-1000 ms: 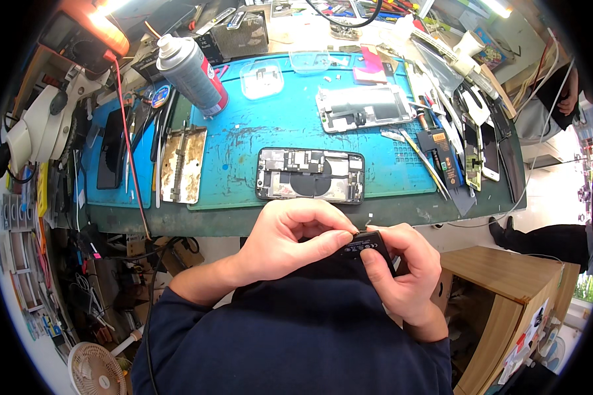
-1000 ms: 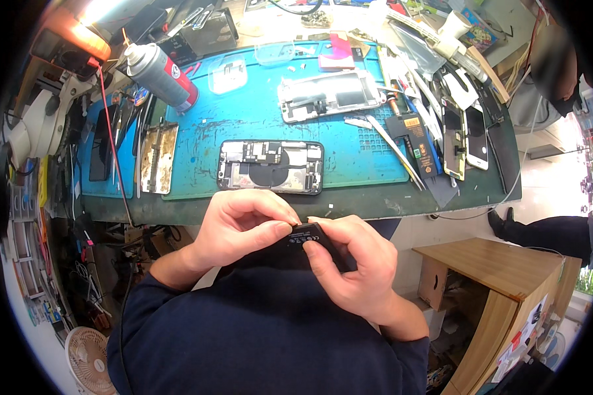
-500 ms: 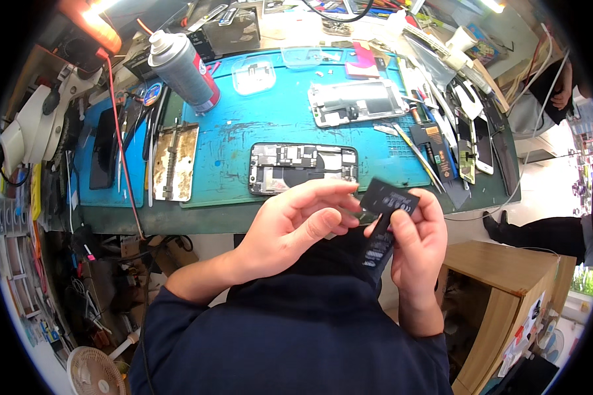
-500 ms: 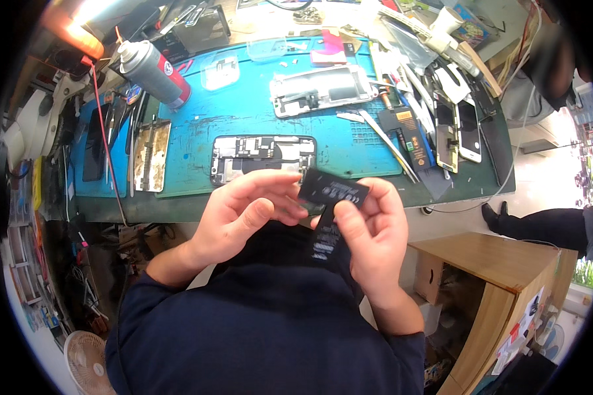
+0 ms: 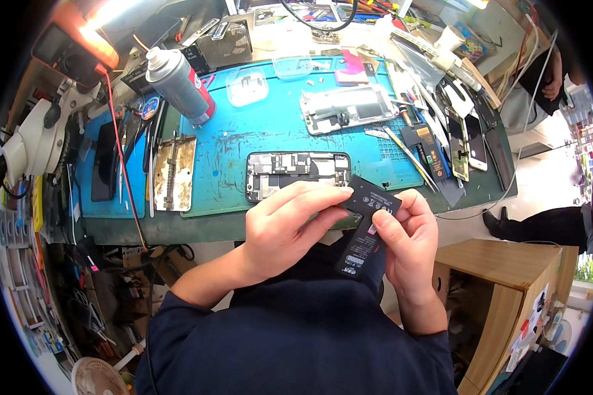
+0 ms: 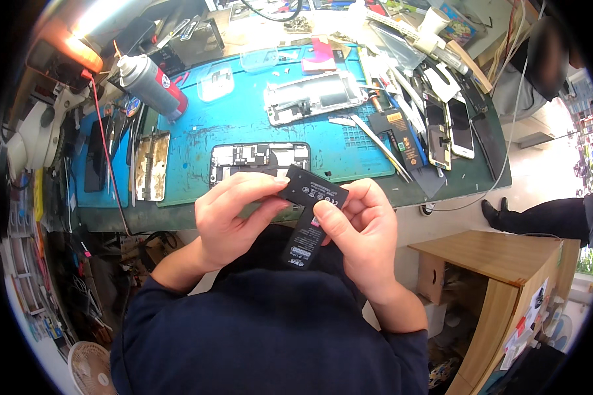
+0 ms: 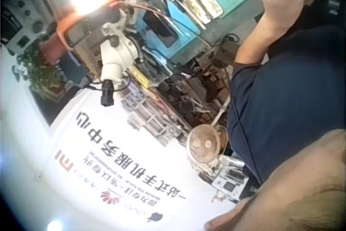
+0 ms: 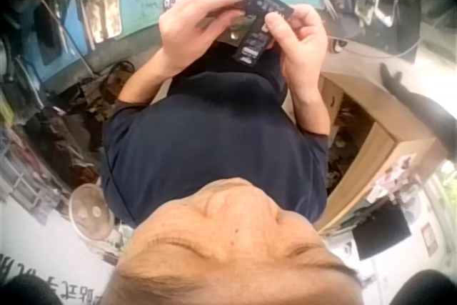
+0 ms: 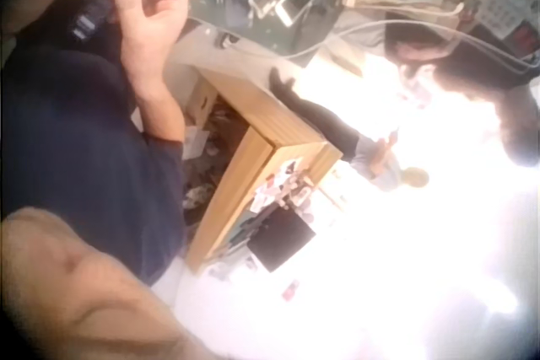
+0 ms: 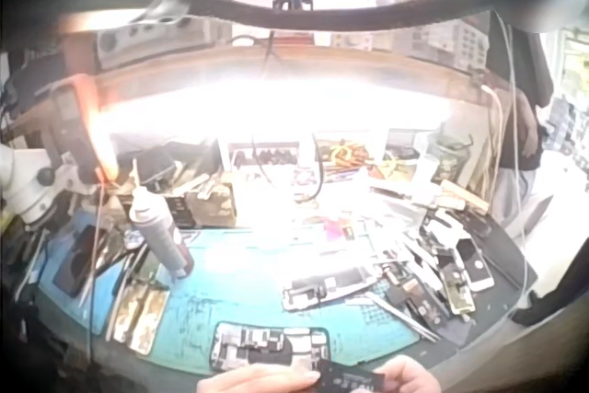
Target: The person removes a battery from a disassembled smartphone using a metal prying tool. They peel off the protective adhesive backing from the battery and then place it back into the phone's chassis, securing the connector with the tool.
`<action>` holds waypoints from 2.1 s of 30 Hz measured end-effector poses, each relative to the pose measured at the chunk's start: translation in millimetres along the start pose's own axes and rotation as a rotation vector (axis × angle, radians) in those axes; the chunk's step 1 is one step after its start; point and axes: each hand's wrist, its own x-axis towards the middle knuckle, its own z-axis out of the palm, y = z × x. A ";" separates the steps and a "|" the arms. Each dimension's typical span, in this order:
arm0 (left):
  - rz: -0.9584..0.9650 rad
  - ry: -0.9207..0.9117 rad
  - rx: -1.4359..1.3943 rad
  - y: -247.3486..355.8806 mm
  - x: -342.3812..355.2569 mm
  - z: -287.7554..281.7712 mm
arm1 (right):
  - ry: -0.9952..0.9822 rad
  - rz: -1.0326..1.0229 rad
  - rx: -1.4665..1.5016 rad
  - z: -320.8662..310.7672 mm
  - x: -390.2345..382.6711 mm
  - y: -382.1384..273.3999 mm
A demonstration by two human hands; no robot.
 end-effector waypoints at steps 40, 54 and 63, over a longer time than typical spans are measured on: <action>-0.780 -0.173 -0.823 11.7 5.8 -7.4 | 0.006 -0.053 0.062 3.3 1.4 6.4; -0.469 -0.222 -0.383 8.5 3.8 -5.4 | -0.140 -0.058 -0.090 -7.6 4.7 6.7; -0.756 -0.197 -0.877 7.1 8.5 -15.1 | -0.413 -0.275 -0.751 -14.4 24.0 -45.5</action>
